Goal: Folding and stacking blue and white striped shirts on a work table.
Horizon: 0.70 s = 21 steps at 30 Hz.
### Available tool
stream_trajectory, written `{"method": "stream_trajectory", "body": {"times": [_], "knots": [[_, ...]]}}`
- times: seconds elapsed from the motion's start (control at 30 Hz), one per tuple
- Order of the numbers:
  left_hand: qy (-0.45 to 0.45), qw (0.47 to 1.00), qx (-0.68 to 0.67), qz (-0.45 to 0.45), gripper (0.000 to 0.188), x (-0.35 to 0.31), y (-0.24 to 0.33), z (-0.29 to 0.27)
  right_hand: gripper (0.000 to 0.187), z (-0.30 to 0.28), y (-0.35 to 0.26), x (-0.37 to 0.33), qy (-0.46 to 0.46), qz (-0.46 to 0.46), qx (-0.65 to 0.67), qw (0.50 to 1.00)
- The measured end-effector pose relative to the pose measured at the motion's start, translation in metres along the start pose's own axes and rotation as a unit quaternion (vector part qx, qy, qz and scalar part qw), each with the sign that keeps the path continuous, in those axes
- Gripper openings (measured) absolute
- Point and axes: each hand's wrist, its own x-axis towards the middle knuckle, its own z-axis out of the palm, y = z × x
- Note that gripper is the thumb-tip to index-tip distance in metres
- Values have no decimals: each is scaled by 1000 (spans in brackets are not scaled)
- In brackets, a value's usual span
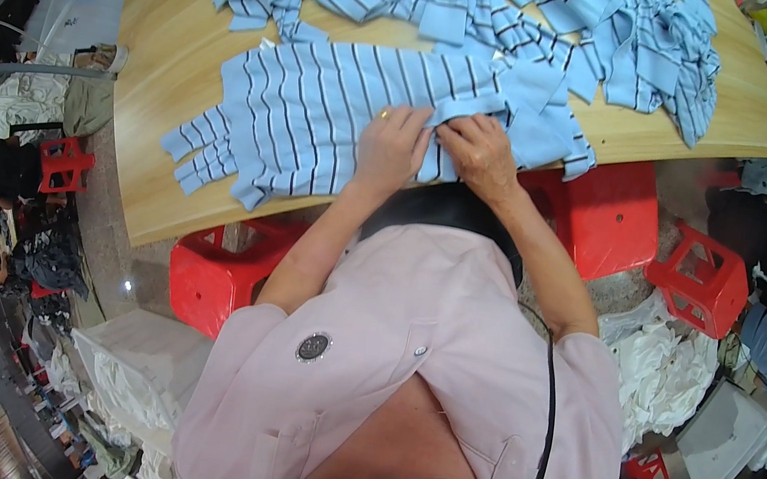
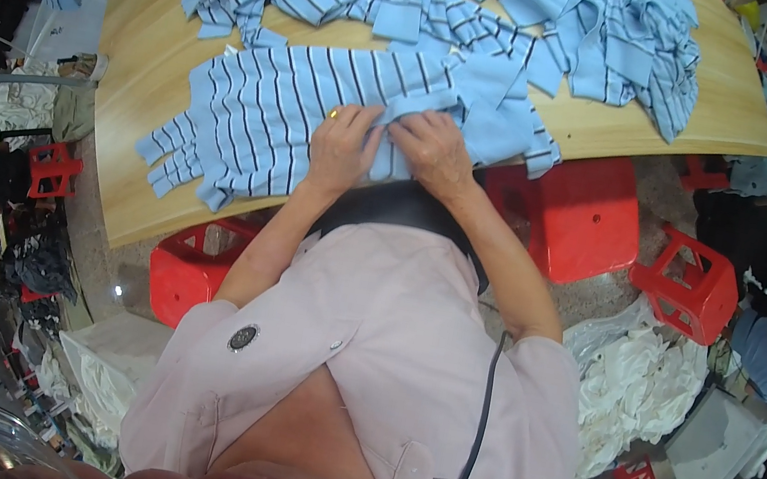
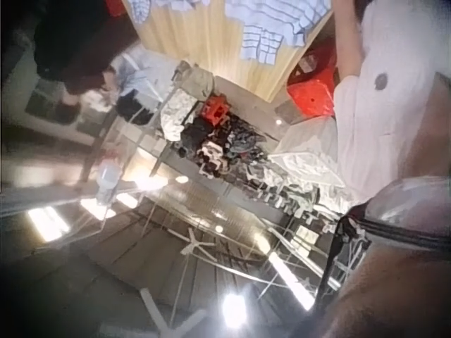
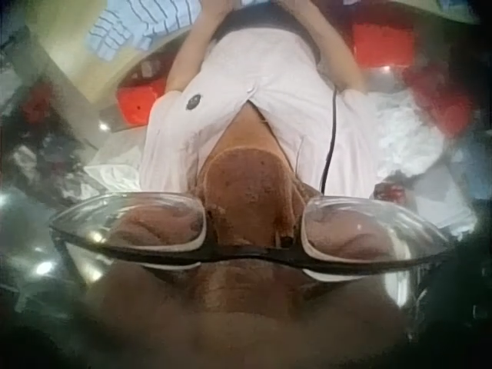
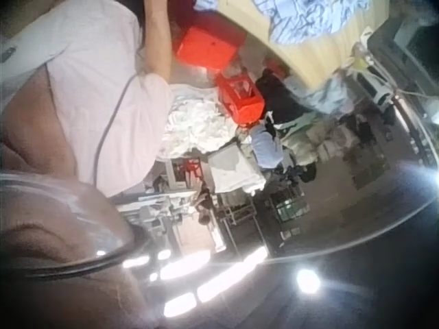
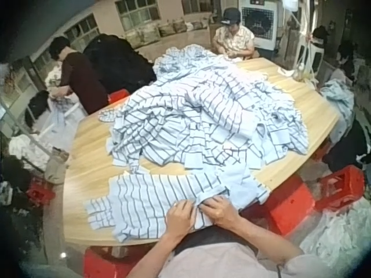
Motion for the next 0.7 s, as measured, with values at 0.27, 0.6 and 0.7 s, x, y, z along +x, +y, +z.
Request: {"method": "stream_trajectory", "body": {"times": [0.27,0.6,0.7], "knots": [[4,1000,-15,23,20,-1,-10,26,23,14,1,-10,13,-7,24,1000],[-10,973,-220,-65,10,3,-13,20,18,2,6,-6,13,-79,-23,996],[-22,976,-212,-38,11,5,-24,18,20,1,6,-2,15,-89,-25,996]]}}
